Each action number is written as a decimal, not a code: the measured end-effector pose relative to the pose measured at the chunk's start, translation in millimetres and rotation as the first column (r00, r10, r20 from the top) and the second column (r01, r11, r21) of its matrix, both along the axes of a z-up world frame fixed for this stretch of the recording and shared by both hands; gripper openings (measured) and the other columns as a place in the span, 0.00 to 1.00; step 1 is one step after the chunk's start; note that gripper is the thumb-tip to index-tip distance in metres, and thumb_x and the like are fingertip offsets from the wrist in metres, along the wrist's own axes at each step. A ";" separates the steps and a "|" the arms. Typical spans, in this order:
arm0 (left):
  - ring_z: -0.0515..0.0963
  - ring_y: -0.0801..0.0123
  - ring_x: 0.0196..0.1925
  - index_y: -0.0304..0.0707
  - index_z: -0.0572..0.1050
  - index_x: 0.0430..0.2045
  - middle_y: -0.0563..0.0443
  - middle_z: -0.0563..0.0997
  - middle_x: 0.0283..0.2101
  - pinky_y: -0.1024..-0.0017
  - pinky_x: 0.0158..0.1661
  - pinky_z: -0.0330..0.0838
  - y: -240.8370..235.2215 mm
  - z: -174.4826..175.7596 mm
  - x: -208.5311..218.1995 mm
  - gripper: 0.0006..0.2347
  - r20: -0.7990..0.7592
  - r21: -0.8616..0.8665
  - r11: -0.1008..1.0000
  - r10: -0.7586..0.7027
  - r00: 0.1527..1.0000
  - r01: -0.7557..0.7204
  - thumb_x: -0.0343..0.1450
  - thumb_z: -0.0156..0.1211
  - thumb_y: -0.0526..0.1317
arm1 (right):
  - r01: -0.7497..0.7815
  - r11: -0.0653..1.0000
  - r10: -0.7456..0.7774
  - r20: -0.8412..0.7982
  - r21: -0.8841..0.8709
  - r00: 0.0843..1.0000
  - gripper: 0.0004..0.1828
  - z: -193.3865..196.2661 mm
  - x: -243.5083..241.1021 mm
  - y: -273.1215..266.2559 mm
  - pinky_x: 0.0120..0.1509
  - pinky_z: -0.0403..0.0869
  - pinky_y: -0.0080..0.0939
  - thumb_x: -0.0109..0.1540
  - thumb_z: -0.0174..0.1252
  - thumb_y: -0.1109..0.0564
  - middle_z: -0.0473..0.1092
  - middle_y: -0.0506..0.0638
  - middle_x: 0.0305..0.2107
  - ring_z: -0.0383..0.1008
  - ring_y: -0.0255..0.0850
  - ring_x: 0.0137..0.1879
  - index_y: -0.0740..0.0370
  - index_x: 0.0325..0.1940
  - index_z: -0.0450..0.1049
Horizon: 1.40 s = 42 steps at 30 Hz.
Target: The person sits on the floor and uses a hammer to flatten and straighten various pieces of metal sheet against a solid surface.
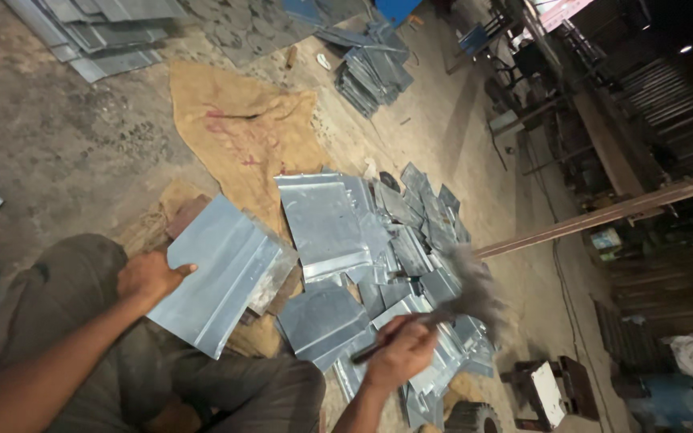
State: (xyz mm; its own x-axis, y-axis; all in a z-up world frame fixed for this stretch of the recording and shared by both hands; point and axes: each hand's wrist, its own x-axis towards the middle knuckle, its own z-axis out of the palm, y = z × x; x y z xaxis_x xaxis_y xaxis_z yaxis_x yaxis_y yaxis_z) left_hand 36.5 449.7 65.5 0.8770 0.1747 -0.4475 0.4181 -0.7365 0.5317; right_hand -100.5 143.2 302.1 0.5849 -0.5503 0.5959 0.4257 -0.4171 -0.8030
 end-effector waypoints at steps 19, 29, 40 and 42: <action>0.84 0.47 0.53 0.47 0.79 0.52 0.38 0.85 0.49 0.52 0.50 0.79 -5.8 -5.0 -3.1 0.30 0.073 -0.040 0.999 -0.003 0.997 0.006 0.64 0.64 0.67 | -0.029 0.942 -0.125 -0.432 -0.333 0.893 0.16 -132.4 23.7 1.9 0.27 0.63 0.45 0.69 0.53 0.51 0.67 0.56 0.19 0.63 0.44 0.23 0.66 0.35 0.72; 0.83 0.47 0.53 0.46 0.80 0.51 0.38 0.84 0.50 0.52 0.48 0.78 -1.5 6.2 3.2 0.30 0.075 -0.054 0.996 0.078 0.994 -0.074 0.63 0.66 0.66 | -0.326 0.945 0.322 0.174 -0.005 0.931 0.22 -19.2 33.3 19.7 0.28 0.63 0.31 0.72 0.49 0.41 0.65 0.47 0.29 0.62 0.30 0.26 0.62 0.52 0.60; 0.85 0.45 0.51 0.45 0.77 0.55 0.35 0.85 0.46 0.52 0.49 0.79 -5.9 -1.8 24.8 0.32 0.090 0.033 0.999 0.017 0.996 -0.020 0.64 0.63 0.68 | -0.167 0.899 -0.176 -0.684 -0.404 0.708 0.22 -200.0 47.5 -15.8 0.36 0.66 0.54 0.69 0.48 0.41 0.69 0.62 0.23 0.68 0.51 0.29 0.64 0.41 0.70; 0.84 0.44 0.53 0.43 0.80 0.50 0.36 0.84 0.49 0.52 0.49 0.79 -6.6 -9.0 13.1 0.31 0.046 0.009 1.000 0.001 0.999 -0.001 0.65 0.62 0.68 | -0.131 0.941 -0.088 -0.599 -0.312 0.796 0.22 -153.5 18.6 -18.5 0.33 0.64 0.48 0.71 0.49 0.43 0.66 0.56 0.22 0.64 0.44 0.28 0.65 0.37 0.69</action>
State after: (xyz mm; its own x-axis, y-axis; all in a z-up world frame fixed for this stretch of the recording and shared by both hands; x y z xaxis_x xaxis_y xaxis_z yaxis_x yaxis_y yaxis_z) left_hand 49.6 443.1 56.5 0.8965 0.1796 -0.4051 0.3942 -0.7408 0.5439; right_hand -81.9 124.7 148.6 0.8896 -0.3748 0.2610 -0.0814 -0.6924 -0.7169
